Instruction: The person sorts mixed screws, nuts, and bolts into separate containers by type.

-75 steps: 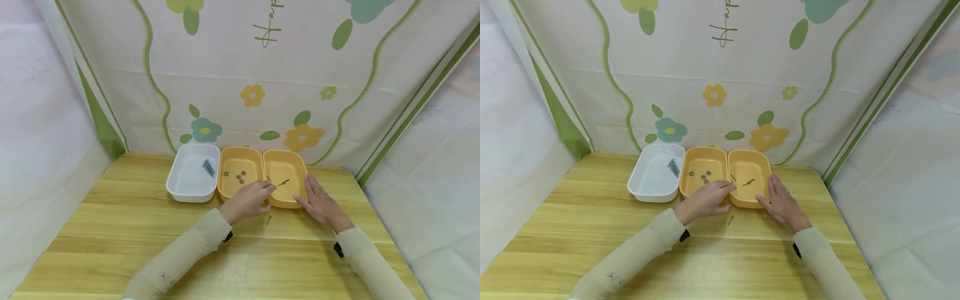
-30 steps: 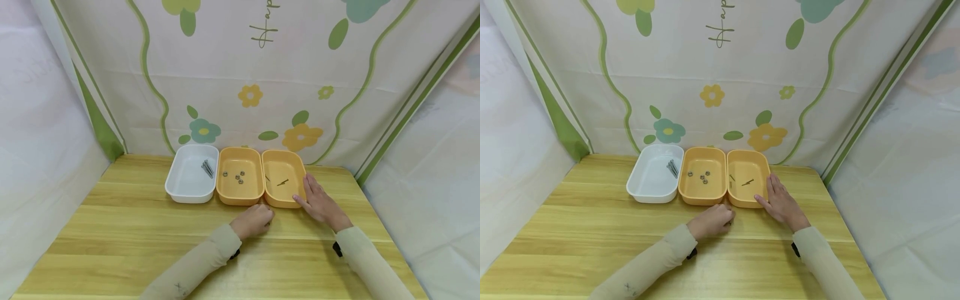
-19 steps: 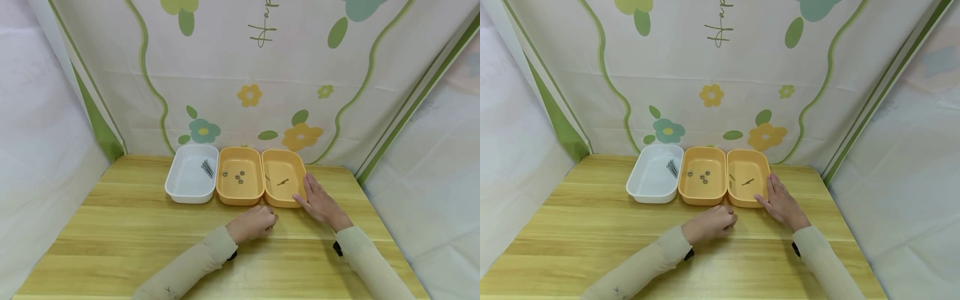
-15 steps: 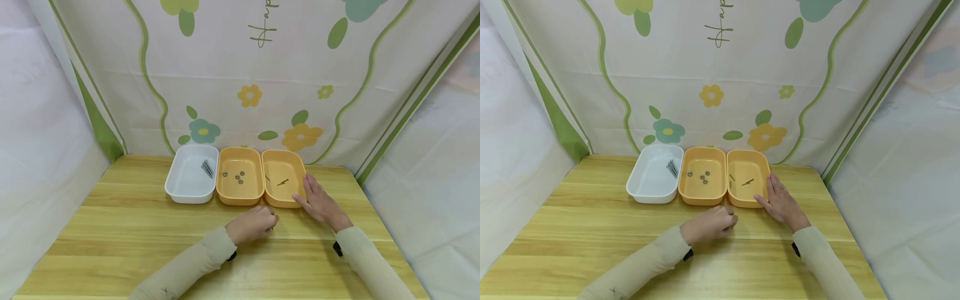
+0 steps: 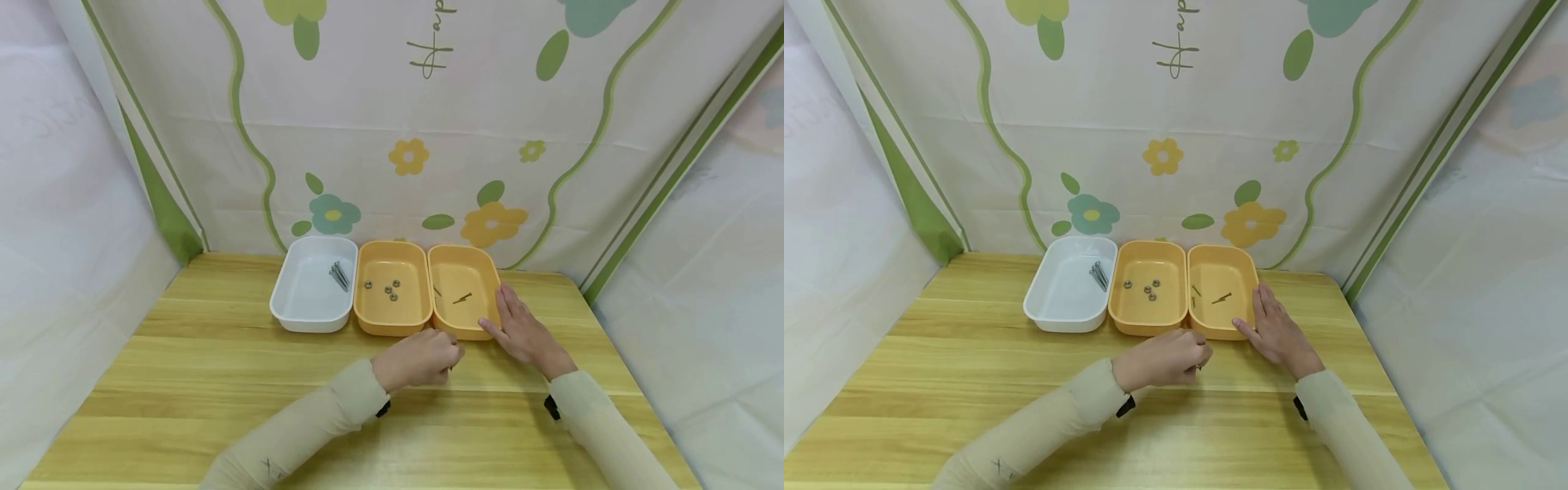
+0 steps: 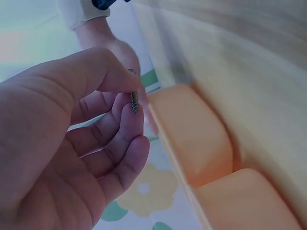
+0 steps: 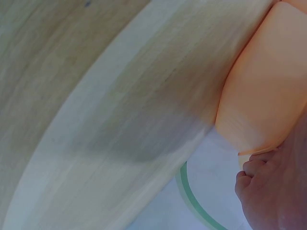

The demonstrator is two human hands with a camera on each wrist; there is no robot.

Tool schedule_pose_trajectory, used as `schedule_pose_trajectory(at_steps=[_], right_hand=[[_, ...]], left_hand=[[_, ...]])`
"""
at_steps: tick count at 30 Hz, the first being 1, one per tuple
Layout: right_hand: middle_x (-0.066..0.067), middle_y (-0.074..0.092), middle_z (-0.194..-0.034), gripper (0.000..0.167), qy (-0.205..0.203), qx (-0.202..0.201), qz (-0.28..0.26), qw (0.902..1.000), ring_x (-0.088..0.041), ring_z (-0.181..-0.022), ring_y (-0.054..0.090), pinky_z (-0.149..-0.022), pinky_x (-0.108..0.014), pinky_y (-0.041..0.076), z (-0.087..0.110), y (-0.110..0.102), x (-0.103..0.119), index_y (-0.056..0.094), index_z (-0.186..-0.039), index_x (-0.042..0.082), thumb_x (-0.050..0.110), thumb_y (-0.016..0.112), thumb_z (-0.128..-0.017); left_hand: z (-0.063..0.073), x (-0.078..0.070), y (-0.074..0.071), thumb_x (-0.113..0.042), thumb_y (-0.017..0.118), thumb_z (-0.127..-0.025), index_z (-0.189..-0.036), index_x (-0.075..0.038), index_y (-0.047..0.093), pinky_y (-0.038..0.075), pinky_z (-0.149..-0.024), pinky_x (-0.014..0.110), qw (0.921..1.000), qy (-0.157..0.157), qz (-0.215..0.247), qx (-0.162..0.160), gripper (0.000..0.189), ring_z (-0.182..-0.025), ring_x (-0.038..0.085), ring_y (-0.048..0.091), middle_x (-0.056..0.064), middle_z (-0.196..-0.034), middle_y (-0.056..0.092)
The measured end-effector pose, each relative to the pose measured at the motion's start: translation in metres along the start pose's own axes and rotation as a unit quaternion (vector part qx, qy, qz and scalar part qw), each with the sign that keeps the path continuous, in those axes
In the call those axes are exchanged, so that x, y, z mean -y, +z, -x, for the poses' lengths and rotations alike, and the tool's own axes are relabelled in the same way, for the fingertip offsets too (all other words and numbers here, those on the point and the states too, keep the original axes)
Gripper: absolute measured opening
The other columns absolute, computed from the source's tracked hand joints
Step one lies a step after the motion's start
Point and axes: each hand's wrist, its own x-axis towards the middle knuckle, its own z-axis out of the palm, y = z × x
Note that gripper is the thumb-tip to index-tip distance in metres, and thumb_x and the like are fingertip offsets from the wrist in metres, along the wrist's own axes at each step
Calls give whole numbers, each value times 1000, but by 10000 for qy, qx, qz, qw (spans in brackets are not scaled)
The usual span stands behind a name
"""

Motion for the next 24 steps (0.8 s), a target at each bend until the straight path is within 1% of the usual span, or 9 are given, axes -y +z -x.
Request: schedule_pose_trajectory(at_steps=[4, 8, 10, 12, 15, 17, 18, 21, 24], right_hand=[[-29, -3, -176, 95, -2, -6, 4, 10000, -47, -164, 4, -129, -66, 18, 0, 0, 0, 3, -165, -9, 59, 39, -110], [-27, -5, -176, 95, 24, 25, -32, 10000, -46, -164, 3, -129, -66, 18, 0, 0, 0, 3, -165, -9, 59, 39, -110], [-26, -7, -176, 95, 40, 53, -47, 10000, -46, -164, 3, -130, -66, 17, 0, 0, 0, 3, -165, -9, 60, 38, -110], [-25, -7, -176, 95, 52, 66, -46, 10000, -46, -164, 3, -130, -66, 17, 1, 0, 0, 3, -165, -9, 60, 38, -110], [-26, -5, -176, 95, 60, 53, -33, 10000, -46, -164, 4, -129, -66, 18, 1, 0, 0, 3, -165, -9, 60, 37, -110], [-27, -4, -176, 95, 64, 44, -43, 10000, -46, -164, 4, -129, -67, 18, 1, 0, 0, 3, -165, -9, 60, 37, -110], [-27, -3, -176, 95, 61, 40, -44, 10000, -47, -164, 5, -129, -67, 19, 1, 0, 1, 3, -165, -9, 60, 37, -110], [-27, -3, -176, 95, 57, 41, -31, 10000, -47, -164, 5, -129, -67, 19, 1, 0, 1, 3, -165, -9, 60, 37, -110], [-26, -5, -176, 94, 67, 46, -12, 10000, -47, -164, 5, -130, -66, 19, 1, -1, 2, 3, -166, -8, 60, 37, -110]], left_hand=[[-8, 6, -8, -3, 74, -88, -87, -15, 70, 40, -58, 10, 9996, -55, 251, 95, 13, -65, 1, 52, -6, -84, 67], [-20, 14, -16, -1, 72, -88, -88, -14, 68, 41, -61, 10, 9990, -104, 414, 125, 14, -70, 2, 52, -5, -85, 65], [-27, 19, -19, -2, 72, -90, -90, -14, 68, 42, -62, 11, 9991, -141, 394, 34, 12, -71, 3, 54, -5, -85, 65], [-34, 24, -22, -3, 71, -92, -93, -13, 69, 45, -65, 12, 9993, -189, 264, -187, 10, -75, 6, 58, -3, -88, 67], [-42, 31, -22, -5, 67, -98, -106, -11, 73, 53, -74, 13, 9968, -356, 56, -714, 11, -89, 10, 66, 0, -101, 72], [-45, 35, -19, -9, 65, -102, -120, -9, 73, 57, -84, 16, 9935, -533, -117, -997, 20, -101, 14, 70, 3, -114, 73], [-45, 37, -17, -11, 65, -103, -126, -7, 72, 59, -88, 18, 9920, -637, -117, -1081, 24, -107, 16, 70, 4, -120, 72], [-42, 41, -11, -17, 66, -103, -140, -5, 65, 60, -96, 23, 9895, -937, -130, -1092, 39, -118, 18, 70, 6, -134, 69], [-35, 44, -8, -19, 68, -102, -144, -5, 62, 60, -99, 26, 9887, -1129, -45, -989, 45, -123, 19, 69, 7, -139, 67]])
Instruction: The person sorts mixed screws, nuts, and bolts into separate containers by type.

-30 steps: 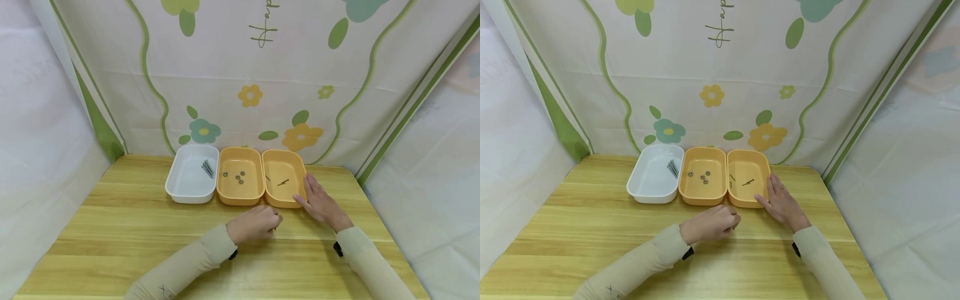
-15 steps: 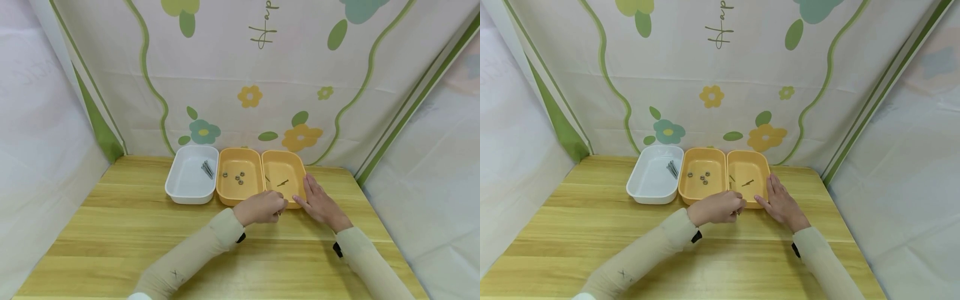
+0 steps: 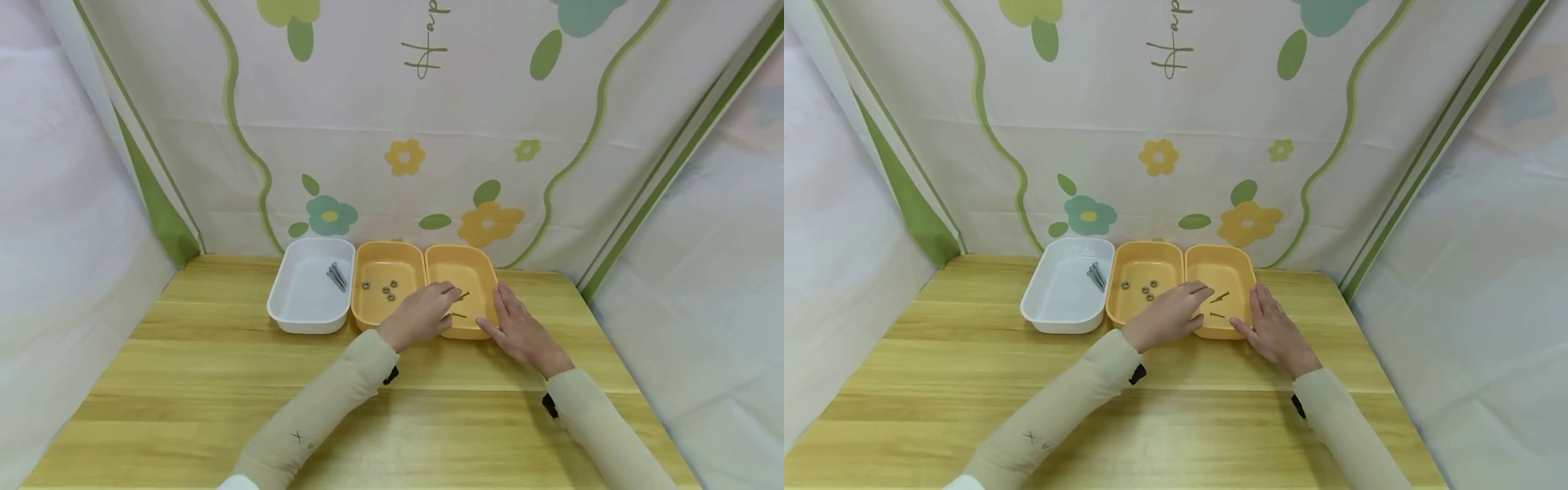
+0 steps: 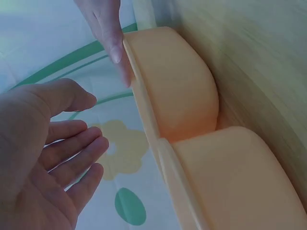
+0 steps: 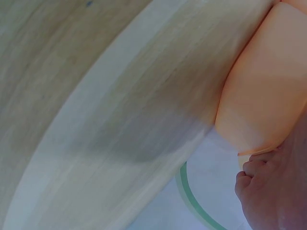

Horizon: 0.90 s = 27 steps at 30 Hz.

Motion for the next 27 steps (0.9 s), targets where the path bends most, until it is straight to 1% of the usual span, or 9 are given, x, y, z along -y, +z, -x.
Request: schedule_pose_trajectory(at_steps=[6, 8, 13, 15, 17, 21, 24, 27], right_hand=[[-23, -9, -177, 95, 28, 57, 25, 10000, -45, -164, 3, -131, -66, 16, -2, -2, 1, 0, -166, -7, 61, 36, -110], [-23, -9, -177, 95, 27, 68, 36, 10000, -45, -164, 3, -131, -66, 16, -2, -3, 0, 0, -166, -7, 62, 35, -110], [-24, -9, -177, 95, -21, 73, 24, 10000, -45, -164, 2, -131, -66, 15, -3, -3, -2, 0, -166, -8, 60, 36, -110], [-24, -9, -176, 94, -45, 61, 19, 10000, -45, -164, 2, -131, -66, 15, -3, -3, -2, 1, -165, -8, 60, 36, -110], [-24, -8, -176, 95, -55, 58, 15, 10000, -45, -165, 1, -131, -65, 15, -3, -2, -3, 2, -165, -8, 60, 37, -110], [-24, -8, -176, 95, -53, 64, 3, 10000, -45, -165, 1, -131, -65, 14, -2, -4, -4, 2, -166, -8, 61, 37, -110], [-25, -7, -176, 96, -79, 71, 29, 9999, -46, -164, 3, -130, -66, 15, -1, -6, -4, 3, -165, -9, 61, 38, -110], [-27, -5, -176, 96, -96, 65, 126, 9999, -48, -164, 5, -130, -66, 16, 0, -8, -3, 4, -165, -10, 61, 38, -109]], left_hand=[[16, 9, -7, -20, 69, -100, -148, -4, 59, 60, -103, 30, 9997, -210, 89, 105, 51, -131, 23, 66, 11, -147, 64], [22, 11, -10, -20, 70, -98, -147, -3, 59, 59, -104, 31, 9997, -210, 125, 50, 52, -131, 24, 66, 11, -146, 64], [42, 15, -16, -21, 73, -97, -145, -2, 61, 58, -106, 32, 9998, -101, -91, -148, 53, -130, 25, 67, 12, -143, 66], [52, 17, -19, -21, 74, -97, -144, -1, 61, 57, -108, 32, 9997, -61, -170, -164, 53, -131, 25, 66, 13, -143, 66], [63, 20, -23, -21, 76, -96, -144, 0, 61, 56, -110, 34, 9997, -56, -146, -164, 54, -132, 26, 65, 13, -142, 66], [87, 29, -29, -19, 80, -92, -143, 1, 61, 57, -108, 36, 9994, -80, -88, -328, 58, -130, 27, 66, 14, -141, 67], [106, 37, -30, -17, 81, -90, -142, 2, 61, 59, -106, 38, 9985, -163, -2, -528, 59, -129, 30, 67, 15, -141, 67], [126, 46, -33, -15, 81, -90, -144, 3, 60, 58, -108, 41, 9976, -345, 160, -580, 61, -131, 32, 66, 18, -142, 67]])
